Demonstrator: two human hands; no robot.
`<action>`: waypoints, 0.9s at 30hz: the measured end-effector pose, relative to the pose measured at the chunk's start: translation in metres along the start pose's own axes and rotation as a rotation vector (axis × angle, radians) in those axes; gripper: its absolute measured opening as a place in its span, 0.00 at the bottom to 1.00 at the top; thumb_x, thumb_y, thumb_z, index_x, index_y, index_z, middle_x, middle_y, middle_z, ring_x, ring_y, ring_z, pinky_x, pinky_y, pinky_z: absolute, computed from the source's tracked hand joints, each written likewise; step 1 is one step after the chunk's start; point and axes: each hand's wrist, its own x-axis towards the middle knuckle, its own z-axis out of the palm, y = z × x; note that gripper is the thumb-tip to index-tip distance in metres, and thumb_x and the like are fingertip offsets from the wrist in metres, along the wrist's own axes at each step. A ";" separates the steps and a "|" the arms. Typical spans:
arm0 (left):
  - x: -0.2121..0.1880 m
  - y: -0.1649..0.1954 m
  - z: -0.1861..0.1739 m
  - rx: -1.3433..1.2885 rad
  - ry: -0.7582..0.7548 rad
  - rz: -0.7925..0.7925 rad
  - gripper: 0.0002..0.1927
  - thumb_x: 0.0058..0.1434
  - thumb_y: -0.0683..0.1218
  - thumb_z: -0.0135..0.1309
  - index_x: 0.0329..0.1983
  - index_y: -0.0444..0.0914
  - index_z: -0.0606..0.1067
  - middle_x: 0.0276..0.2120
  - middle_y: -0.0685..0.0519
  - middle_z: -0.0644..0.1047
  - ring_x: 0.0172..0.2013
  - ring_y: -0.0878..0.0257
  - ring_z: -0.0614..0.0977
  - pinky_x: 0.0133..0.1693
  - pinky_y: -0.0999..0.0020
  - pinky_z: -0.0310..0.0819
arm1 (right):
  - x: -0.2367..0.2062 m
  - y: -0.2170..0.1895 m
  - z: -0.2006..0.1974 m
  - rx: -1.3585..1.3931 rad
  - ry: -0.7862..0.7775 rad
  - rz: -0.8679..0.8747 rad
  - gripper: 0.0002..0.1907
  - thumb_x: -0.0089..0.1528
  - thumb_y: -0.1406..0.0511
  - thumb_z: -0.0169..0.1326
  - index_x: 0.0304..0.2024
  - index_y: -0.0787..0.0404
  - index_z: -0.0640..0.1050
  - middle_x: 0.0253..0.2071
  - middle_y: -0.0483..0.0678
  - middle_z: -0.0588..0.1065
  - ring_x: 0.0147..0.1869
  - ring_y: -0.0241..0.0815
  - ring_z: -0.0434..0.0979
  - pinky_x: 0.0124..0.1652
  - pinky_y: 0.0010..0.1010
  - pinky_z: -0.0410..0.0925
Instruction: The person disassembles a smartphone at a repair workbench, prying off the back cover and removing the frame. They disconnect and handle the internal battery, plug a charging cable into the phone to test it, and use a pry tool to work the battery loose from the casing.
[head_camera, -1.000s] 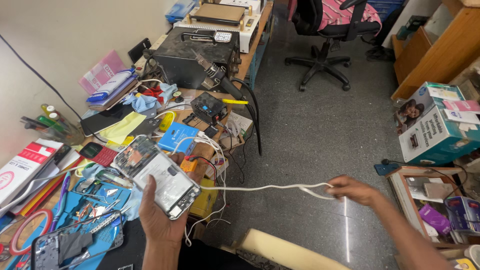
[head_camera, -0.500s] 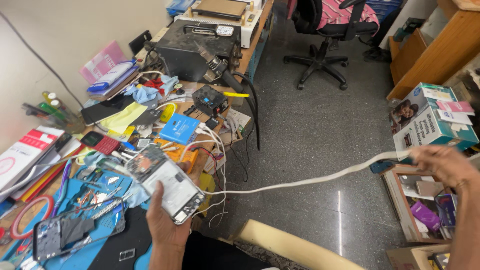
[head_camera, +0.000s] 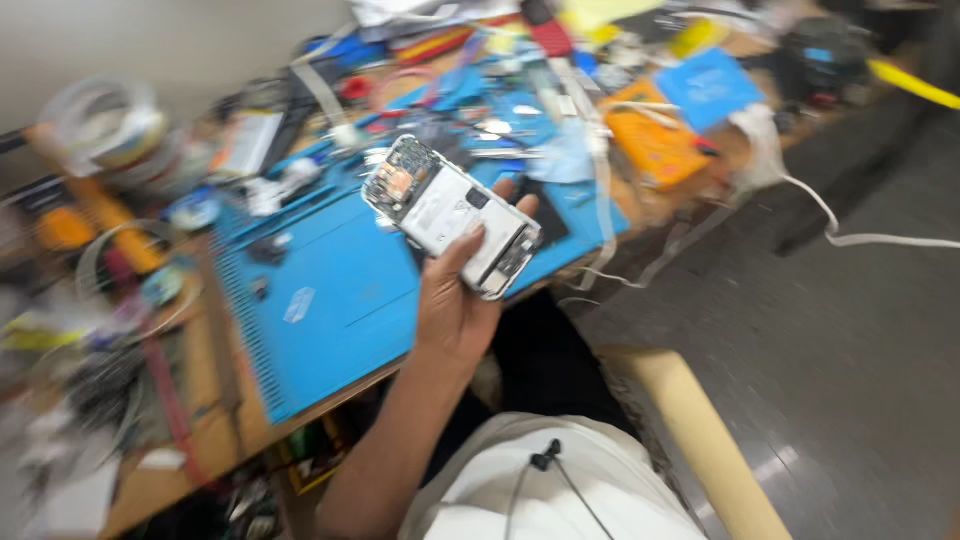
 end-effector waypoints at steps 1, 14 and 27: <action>-0.002 0.005 -0.002 -0.044 0.039 0.033 0.35 0.65 0.35 0.49 0.74 0.34 0.53 0.66 0.36 0.69 0.66 0.37 0.71 0.63 0.48 0.74 | -0.018 -0.016 0.033 0.060 -0.120 0.022 0.12 0.61 0.71 0.60 0.49 0.65 0.82 0.37 0.48 0.82 0.35 0.32 0.79 0.34 0.24 0.75; -0.027 0.023 -0.020 -0.244 0.186 0.176 0.34 0.67 0.36 0.46 0.75 0.37 0.52 0.67 0.39 0.68 0.66 0.39 0.70 0.61 0.44 0.75 | -0.079 -0.117 0.220 0.305 -0.690 -0.131 0.11 0.62 0.72 0.62 0.47 0.64 0.84 0.33 0.45 0.80 0.28 0.28 0.74 0.27 0.20 0.68; -0.027 0.012 -0.009 -0.061 0.134 0.253 0.34 0.68 0.36 0.47 0.75 0.38 0.52 0.66 0.37 0.67 0.64 0.38 0.71 0.60 0.51 0.77 | -0.076 -0.108 0.214 0.246 -0.669 -0.233 0.12 0.61 0.71 0.63 0.48 0.63 0.83 0.37 0.48 0.82 0.35 0.31 0.79 0.33 0.22 0.71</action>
